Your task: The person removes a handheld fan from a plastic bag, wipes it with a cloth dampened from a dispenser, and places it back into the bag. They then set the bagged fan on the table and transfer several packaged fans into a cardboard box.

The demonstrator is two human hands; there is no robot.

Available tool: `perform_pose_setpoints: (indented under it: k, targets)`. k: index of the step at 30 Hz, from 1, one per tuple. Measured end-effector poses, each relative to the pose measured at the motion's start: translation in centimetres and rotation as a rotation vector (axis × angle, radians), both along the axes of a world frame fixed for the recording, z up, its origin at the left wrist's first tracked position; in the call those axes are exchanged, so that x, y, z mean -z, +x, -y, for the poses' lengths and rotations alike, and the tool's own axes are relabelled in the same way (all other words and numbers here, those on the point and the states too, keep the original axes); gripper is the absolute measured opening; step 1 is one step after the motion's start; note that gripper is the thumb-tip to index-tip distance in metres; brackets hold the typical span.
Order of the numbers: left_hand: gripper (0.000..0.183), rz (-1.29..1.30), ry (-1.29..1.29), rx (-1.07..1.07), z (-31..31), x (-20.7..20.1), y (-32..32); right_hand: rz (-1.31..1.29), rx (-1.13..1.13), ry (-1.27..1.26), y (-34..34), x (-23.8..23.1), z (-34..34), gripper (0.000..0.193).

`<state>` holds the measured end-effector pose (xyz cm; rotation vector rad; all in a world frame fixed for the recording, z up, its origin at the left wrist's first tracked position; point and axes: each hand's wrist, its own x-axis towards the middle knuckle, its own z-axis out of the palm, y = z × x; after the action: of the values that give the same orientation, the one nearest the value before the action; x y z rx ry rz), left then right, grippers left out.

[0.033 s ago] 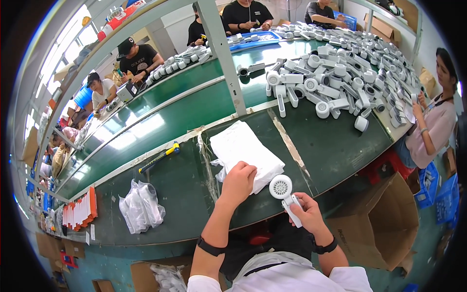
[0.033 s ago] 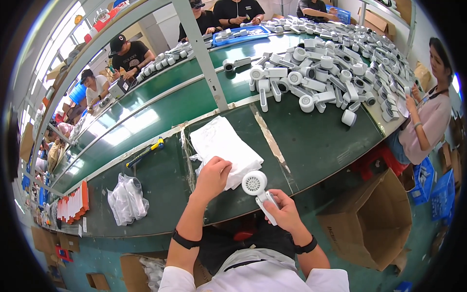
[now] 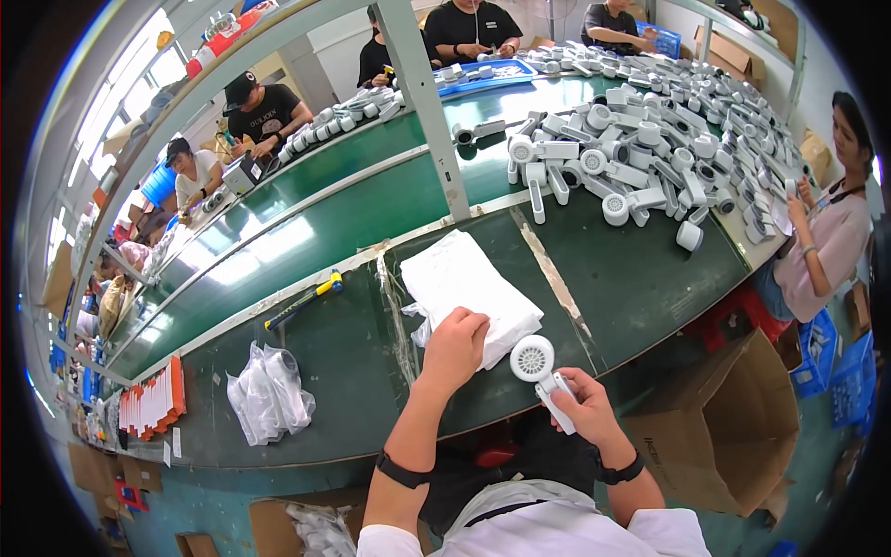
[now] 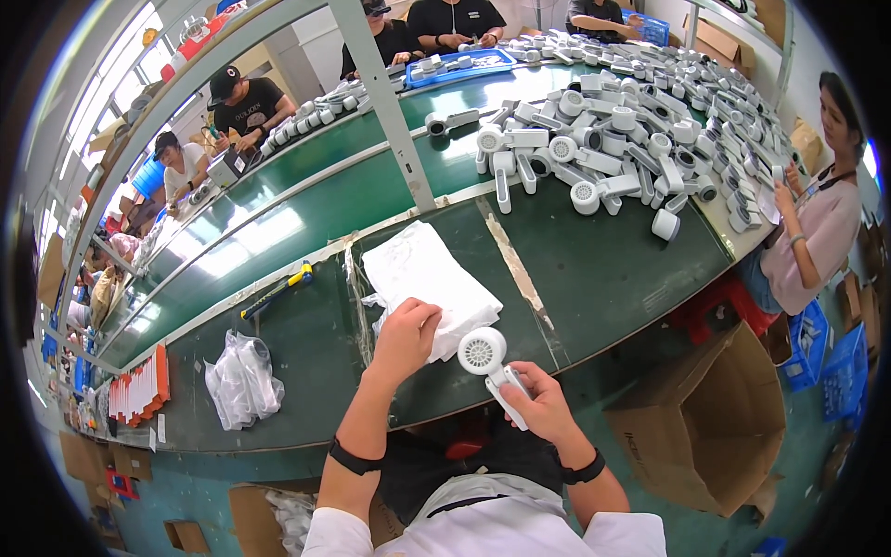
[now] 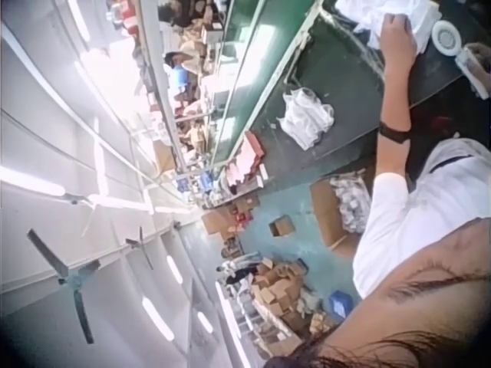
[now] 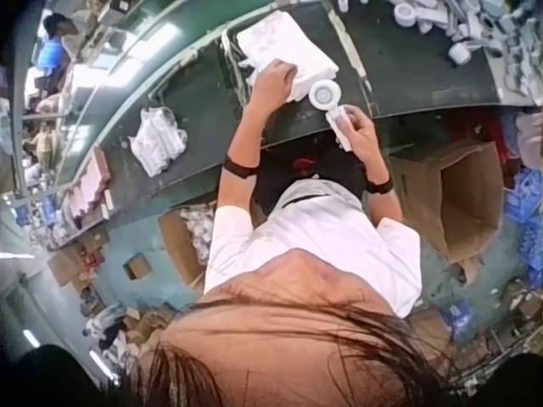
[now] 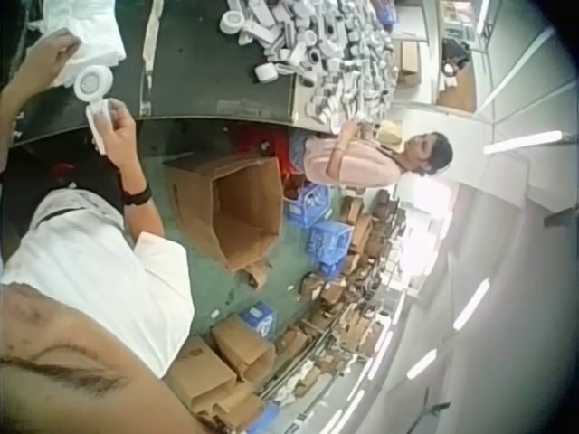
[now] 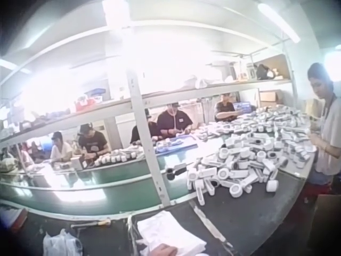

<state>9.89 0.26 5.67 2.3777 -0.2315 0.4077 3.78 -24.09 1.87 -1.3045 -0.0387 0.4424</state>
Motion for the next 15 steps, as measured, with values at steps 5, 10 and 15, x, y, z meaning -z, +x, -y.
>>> perform_pose_setpoints:
  k: [5, 10, 15]
  targets:
    - [0.011, -0.014, -0.047, 0.013, 0.1, -0.1, 0.0, 0.078, -0.157, -0.091, 0.5, -0.9, -0.8, 0.036]
    - [0.013, 0.007, -0.21, 0.04, -0.3, 0.3, -0.5, 0.229, -0.211, -0.238, 2.3, -1.9, -1.4, 0.036]
    - [0.012, -0.27, -0.589, -0.002, -1.6, -0.4, -1.0, 0.37, -0.344, -0.372, 3.9, -2.8, -0.9, 0.039]
